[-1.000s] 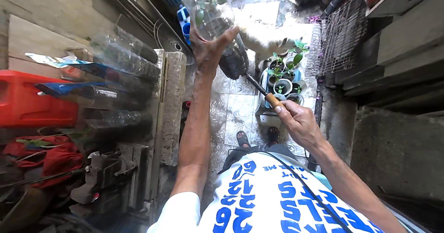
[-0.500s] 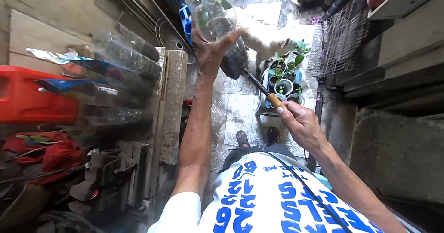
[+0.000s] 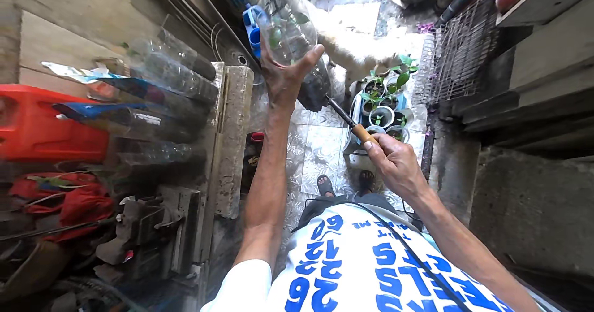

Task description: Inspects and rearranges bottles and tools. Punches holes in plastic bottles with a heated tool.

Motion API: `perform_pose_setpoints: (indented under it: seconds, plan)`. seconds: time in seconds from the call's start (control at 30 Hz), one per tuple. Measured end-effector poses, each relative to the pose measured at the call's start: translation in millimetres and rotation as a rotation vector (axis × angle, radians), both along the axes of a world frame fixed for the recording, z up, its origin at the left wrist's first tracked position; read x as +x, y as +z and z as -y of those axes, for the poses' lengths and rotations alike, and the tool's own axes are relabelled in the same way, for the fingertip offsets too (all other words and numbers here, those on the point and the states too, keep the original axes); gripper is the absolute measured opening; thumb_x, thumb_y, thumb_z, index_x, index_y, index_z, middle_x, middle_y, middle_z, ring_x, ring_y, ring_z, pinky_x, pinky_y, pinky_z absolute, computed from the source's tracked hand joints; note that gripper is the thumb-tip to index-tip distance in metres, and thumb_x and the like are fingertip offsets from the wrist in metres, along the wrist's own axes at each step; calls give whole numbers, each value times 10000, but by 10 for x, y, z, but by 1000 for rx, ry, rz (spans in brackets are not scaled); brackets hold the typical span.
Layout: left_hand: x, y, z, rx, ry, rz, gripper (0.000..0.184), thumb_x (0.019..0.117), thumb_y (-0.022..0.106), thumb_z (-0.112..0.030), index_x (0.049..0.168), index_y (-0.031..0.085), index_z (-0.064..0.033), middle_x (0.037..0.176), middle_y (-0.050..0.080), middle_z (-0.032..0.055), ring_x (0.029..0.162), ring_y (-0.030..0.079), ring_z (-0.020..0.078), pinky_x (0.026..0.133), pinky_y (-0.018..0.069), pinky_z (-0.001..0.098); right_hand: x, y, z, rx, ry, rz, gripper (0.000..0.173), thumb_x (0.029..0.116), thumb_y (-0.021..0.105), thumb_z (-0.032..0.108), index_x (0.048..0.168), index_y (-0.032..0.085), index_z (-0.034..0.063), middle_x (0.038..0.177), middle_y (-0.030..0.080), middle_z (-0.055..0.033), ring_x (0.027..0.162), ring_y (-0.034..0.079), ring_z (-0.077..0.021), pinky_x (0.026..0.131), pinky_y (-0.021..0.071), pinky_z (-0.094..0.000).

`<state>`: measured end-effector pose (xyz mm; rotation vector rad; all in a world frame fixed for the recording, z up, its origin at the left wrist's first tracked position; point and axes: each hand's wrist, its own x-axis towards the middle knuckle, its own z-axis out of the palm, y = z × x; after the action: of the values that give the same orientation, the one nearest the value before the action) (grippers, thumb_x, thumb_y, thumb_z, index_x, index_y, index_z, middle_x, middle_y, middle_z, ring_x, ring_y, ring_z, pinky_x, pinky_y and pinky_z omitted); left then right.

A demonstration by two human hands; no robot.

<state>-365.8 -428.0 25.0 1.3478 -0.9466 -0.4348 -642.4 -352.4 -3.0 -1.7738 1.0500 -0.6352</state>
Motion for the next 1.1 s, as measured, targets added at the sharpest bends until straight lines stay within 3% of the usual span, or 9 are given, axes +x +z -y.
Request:
perform_pose_setpoints:
  seconds: [0.33, 0.47, 0.73, 0.83, 1.1]
  plan:
    - [18, 31, 7, 14, 61, 43, 1004, 623, 955, -252, 1411, 423, 72, 1247, 632, 158, 1135, 652, 180, 987, 570, 333, -101, 94, 0, -10, 9, 1, 336, 1076, 469, 367, 1091, 699, 122, 615, 505, 64, 471, 449, -40, 445, 403, -242]
    - [8, 4, -15, 50, 56, 23, 1121, 613, 968, -290, 1474, 350, 72, 1315, 606, 177, 1199, 629, 194, 1032, 550, 344, -95, 152, 6, -5, 5, 2, 327, 1078, 474, 368, 1088, 695, 128, 615, 502, 68, 475, 447, -32, 445, 399, -234]
    - [-79, -9, -58, -42, 15, 3, 974, 624, 960, -200, 1392, 425, 73, 1204, 657, 171, 1110, 671, 211, 984, 579, 365, -24, 111, -44, 22, 7, 2, 322, 1083, 468, 360, 1086, 690, 126, 625, 507, 52, 480, 456, -51, 446, 405, -252]
    - [-130, -49, -89, -32, 61, 95, 960, 638, 958, -220, 1398, 446, 67, 1251, 636, 164, 1137, 651, 195, 994, 567, 350, 28, 103, -87, -2, -17, -39, 329, 1084, 461, 366, 1068, 681, 121, 614, 503, 44, 476, 461, -66, 447, 410, -271]
    - [-213, -153, -139, -30, 132, 151, 888, 631, 959, -199, 1343, 491, 50, 1210, 646, 159, 1102, 658, 190, 963, 572, 332, 90, 73, -54, -10, -31, -73, 317, 1083, 469, 347, 1026, 678, 116, 619, 506, 36, 484, 467, -77, 458, 409, -276]
